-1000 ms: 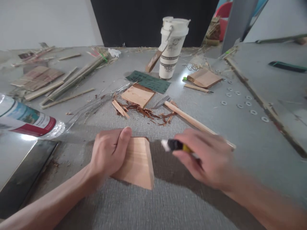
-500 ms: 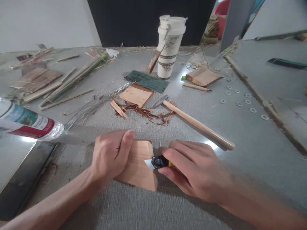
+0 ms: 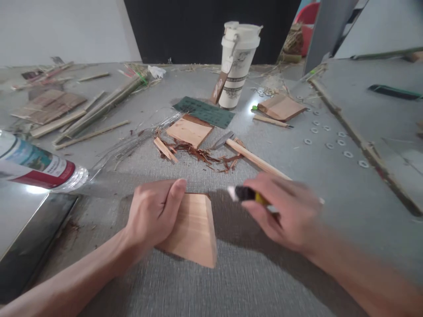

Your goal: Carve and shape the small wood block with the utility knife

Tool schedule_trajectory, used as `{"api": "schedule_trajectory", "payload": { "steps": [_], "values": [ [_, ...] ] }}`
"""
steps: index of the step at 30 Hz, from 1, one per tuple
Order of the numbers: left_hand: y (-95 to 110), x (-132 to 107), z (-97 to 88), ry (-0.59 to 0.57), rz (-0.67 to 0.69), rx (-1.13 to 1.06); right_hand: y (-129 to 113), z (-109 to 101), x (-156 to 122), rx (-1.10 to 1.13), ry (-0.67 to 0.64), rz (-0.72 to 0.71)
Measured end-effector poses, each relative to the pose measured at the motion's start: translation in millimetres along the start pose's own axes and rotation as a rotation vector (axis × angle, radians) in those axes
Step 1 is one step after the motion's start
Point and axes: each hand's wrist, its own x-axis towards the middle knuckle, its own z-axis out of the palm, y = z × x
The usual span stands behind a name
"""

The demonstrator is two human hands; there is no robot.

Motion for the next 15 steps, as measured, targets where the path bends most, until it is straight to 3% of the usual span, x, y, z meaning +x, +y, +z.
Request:
{"api": "schedule_trajectory", "payload": {
  "steps": [5, 15],
  "values": [
    [-2, 2, 3.2, -0.013, 0.009, 0.044, -26, 6, 2, 0.173, -0.188, -0.123],
    [-1, 2, 4.8, -0.01, 0.049, 0.084, -31, 7, 1, 0.173, -0.221, -0.116]
  ]
}}
